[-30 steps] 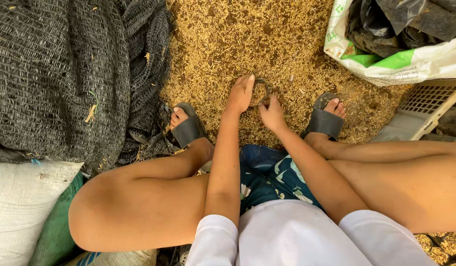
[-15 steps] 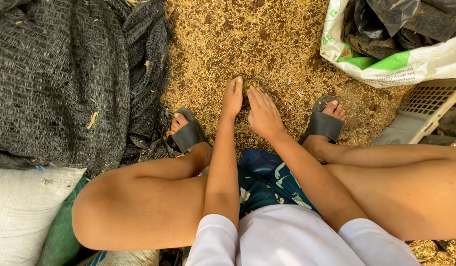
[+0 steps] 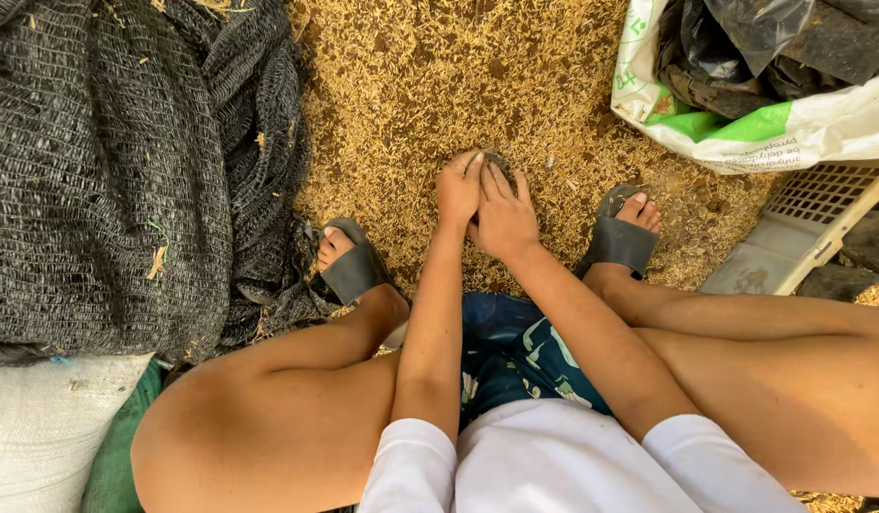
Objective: The person scoops loose granular material from a large pile on the floor, packs it into small black plastic bags, and places the filled bags into a white crate. The person repeats this process continuously.
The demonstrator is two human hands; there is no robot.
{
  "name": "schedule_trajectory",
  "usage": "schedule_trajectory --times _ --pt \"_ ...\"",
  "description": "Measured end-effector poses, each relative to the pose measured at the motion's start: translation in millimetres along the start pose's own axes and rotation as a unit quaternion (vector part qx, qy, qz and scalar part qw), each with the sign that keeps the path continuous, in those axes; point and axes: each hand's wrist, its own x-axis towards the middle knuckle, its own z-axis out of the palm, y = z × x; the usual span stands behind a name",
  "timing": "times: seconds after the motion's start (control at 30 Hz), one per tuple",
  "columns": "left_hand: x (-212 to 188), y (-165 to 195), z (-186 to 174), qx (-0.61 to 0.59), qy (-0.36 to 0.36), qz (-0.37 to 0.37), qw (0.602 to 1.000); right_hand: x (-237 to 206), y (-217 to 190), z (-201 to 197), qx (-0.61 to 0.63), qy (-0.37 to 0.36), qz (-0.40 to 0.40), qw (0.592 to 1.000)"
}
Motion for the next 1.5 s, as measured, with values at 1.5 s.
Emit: schedule_trajectory --times 1.5 --pt "-14.7 -13.8 -24.0 0.006 -0.012 0.069 0.998 23.8 1.5 -20.4 0.16 -0.183 -0.013 0.97"
